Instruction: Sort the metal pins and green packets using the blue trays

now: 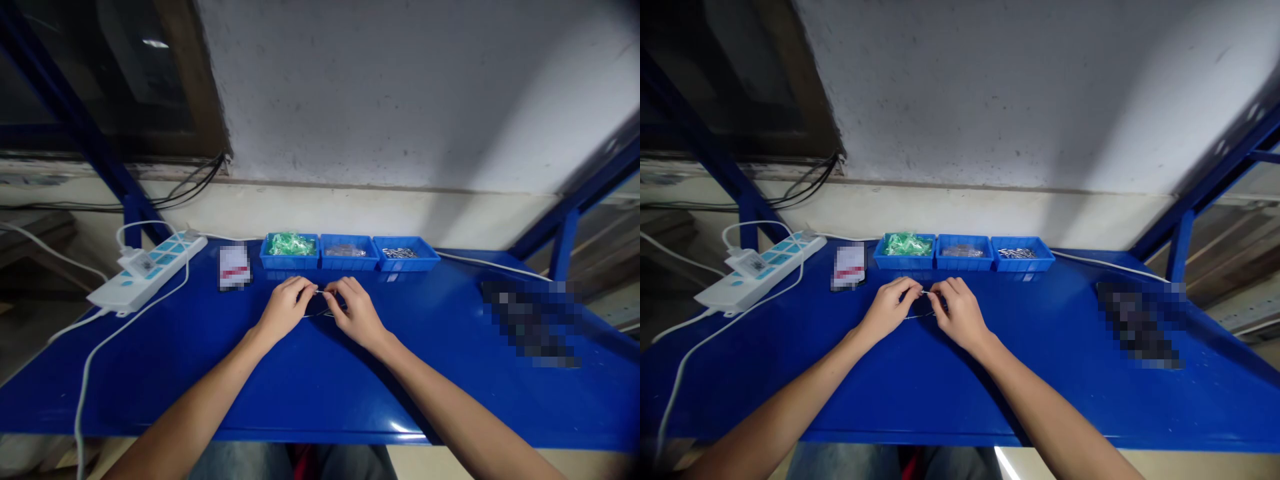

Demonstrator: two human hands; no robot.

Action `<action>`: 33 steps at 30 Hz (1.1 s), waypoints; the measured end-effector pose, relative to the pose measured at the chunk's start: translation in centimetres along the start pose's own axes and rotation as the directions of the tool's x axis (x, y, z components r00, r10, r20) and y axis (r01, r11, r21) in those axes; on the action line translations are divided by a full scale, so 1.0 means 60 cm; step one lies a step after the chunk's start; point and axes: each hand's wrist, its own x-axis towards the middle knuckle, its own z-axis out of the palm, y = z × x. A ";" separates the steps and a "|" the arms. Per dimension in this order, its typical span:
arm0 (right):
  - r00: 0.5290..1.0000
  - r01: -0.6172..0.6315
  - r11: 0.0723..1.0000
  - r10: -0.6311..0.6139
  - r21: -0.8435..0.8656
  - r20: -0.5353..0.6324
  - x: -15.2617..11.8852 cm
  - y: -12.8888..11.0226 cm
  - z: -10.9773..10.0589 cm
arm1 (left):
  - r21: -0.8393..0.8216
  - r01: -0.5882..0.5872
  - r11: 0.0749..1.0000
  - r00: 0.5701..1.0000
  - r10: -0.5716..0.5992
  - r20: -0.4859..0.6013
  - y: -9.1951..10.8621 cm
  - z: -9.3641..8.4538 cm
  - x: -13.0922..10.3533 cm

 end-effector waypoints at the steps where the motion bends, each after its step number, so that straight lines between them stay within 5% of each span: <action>1: 1.000 0.012 1.000 -0.012 -0.015 0.000 0.000 -0.001 -0.002 | -0.006 0.005 1.000 1.000 -0.005 0.014 0.001 -0.001 0.000; 12: 0.995 -0.089 0.994 0.091 0.055 -0.038 0.001 0.005 -0.003 | -0.081 -0.080 0.993 0.997 0.080 -0.004 0.012 -0.017 -0.003; 22: 0.999 0.044 0.999 -0.043 0.008 -0.009 0.000 -0.006 -0.013 | -0.035 -0.023 0.999 0.999 0.024 0.025 0.012 -0.023 -0.002; 33: 1.000 -0.006 0.996 0.007 0.086 -0.009 0.000 -0.006 -0.014 | -0.049 -0.039 0.998 0.999 0.038 -0.007 0.013 -0.022 -0.004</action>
